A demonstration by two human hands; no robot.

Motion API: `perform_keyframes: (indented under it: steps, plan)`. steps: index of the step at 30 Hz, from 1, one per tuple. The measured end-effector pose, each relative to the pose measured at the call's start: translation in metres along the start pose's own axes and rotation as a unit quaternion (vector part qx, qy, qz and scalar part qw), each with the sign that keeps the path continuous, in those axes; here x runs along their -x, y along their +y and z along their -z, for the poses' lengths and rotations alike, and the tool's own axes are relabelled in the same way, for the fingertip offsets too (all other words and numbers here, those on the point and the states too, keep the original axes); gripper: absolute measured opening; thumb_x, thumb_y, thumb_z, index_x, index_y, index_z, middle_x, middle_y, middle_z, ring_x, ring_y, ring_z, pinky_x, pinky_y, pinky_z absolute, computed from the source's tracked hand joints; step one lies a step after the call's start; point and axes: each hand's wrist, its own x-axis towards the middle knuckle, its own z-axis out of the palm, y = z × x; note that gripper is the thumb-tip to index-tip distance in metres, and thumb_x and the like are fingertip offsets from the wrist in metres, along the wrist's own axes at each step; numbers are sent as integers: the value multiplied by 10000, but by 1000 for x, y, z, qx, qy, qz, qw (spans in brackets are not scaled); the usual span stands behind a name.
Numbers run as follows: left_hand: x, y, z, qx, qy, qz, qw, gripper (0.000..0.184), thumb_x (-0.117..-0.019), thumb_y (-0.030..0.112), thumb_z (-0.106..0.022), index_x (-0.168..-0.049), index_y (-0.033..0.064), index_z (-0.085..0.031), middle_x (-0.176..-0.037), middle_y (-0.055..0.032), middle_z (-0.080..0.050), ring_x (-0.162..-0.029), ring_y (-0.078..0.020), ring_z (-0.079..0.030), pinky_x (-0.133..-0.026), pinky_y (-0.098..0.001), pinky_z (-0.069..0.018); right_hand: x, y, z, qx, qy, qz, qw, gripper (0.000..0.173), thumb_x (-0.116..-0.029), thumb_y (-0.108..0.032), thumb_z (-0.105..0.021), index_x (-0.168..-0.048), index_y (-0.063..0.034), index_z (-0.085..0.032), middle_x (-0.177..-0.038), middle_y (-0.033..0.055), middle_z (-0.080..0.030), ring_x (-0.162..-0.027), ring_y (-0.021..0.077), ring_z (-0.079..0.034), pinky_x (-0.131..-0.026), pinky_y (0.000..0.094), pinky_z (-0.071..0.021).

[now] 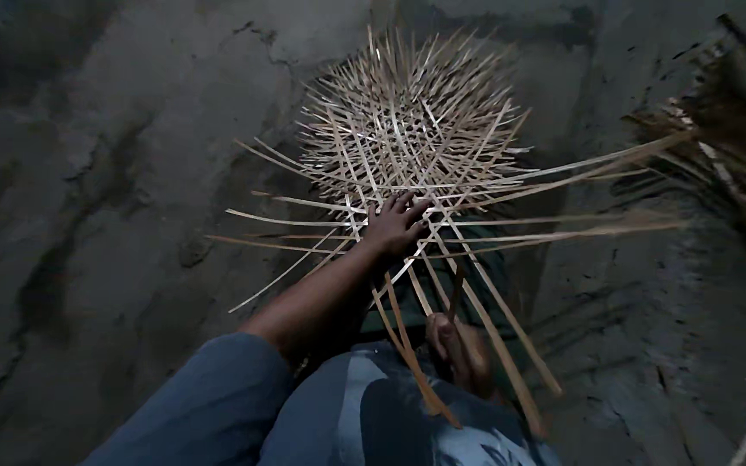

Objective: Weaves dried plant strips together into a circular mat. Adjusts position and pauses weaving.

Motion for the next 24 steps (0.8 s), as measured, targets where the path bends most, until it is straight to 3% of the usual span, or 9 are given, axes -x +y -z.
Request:
perform_keyframes:
  steps: [3, 5, 6, 8, 10, 12, 14, 19, 24]
  plan:
    - [-2, -5, 11, -1, 9, -4, 1000, 526, -1050, 559, -331, -1572, 497, -325, -1709, 30, -217, -1577, -320, -145, -1149, -755, -138, -16, 19, 18, 27, -107, 135, 985, 450, -1098, -440, -407, -884, -127, -649, -789, -52, -669, -888, 21, -665, -1018, 270, -482]
    - [0, -8, 15, 7, 15, -5, 1000, 541, -1038, 562, -370, -1573, 486, -334, -1704, 2, -233, -1571, -337, -153, -1137, -747, -165, -25, 18, 28, 138, -140, 197, 961, 617, -1081, -566, -283, -981, -104, -679, -1048, -9, -738, -1204, 83, -633, -1152, 323, -414]
    - [1, -9, 16, 13, 18, -7, 1000, 556, -1024, 575, -386, -1571, 482, -344, -1704, -7, -234, -1569, -346, -152, -1134, -746, -170, -20, 5, 30, 188, -131, 169, 959, 682, -1049, -625, -315, -1105, -77, -718, -1218, 38, -726, -1330, 144, -568, -1188, 355, -381]
    - [2, -11, 17, 28, 25, -5, 999, 581, -996, 599, -463, -1556, 462, -388, -1702, -15, -236, -1557, -369, -170, -1125, -750, -181, -4, -8, 36, 207, -109, 97, 967, 643, -1000, -562, -566, -1420, -77, -600, -1516, 90, -548, -1458, 228, -447, -1209, 389, -393]
    - [0, -9, 19, 37, 21, 4, 999, 584, -962, 562, -558, -1521, 431, -451, -1696, -16, -242, -1540, -379, -196, -1111, -750, -203, 9, -17, 41, 197, -83, 14, 977, 753, -900, -347, -795, -1529, -70, -488, -1590, 108, -457, -1458, 236, -449, -1187, 384, -438]
    - [-5, -6, 25, 46, 25, 15, 999, 549, -904, 506, -641, -1438, 412, -554, -1687, -17, -263, -1514, -407, -239, -1073, -779, -233, 16, -28, 48, 196, -76, -27, 977, 619, -913, -219, -778, -1468, -48, -560, -1530, 100, -534, -1410, 209, -511, -1159, 360, -469]
    - [-15, -3, 36, 51, 28, 8, 998, 506, -874, 498, -695, -1368, 427, -614, -1688, -30, -259, -1489, -448, -262, -1032, -798, -259, 19, -43, 52, 185, -65, -64, 978, 492, -971, -257, -706, -1400, -31, -620, -1442, 93, -616, -1323, 194, -591, -1112, 352, -509]
    - [-67, 4, 87, 44, 23, -82, 995, 514, -843, 430, -768, -1342, 385, -649, -1695, -27, -237, -1482, -458, -257, -1016, -793, -261, 30, -52, 71, 83, -20, -100, 991, 547, -1004, -398, -641, -1428, -54, -599, -1414, 118, -635, -1253, 215, -637, -1013, 336, -554]
    - [-144, 2, 159, -93, 3, -160, 983, 582, -906, 361, -770, -1456, 327, -584, -1660, -137, -312, -1521, -459, -236, -1108, -763, -271, 34, -53, 73, -19, 37, -114, 993, 555, -1008, -360, -639, -1449, -30, -572, -1423, 174, -614, -1315, 296, -593, -1120, 420, -485]
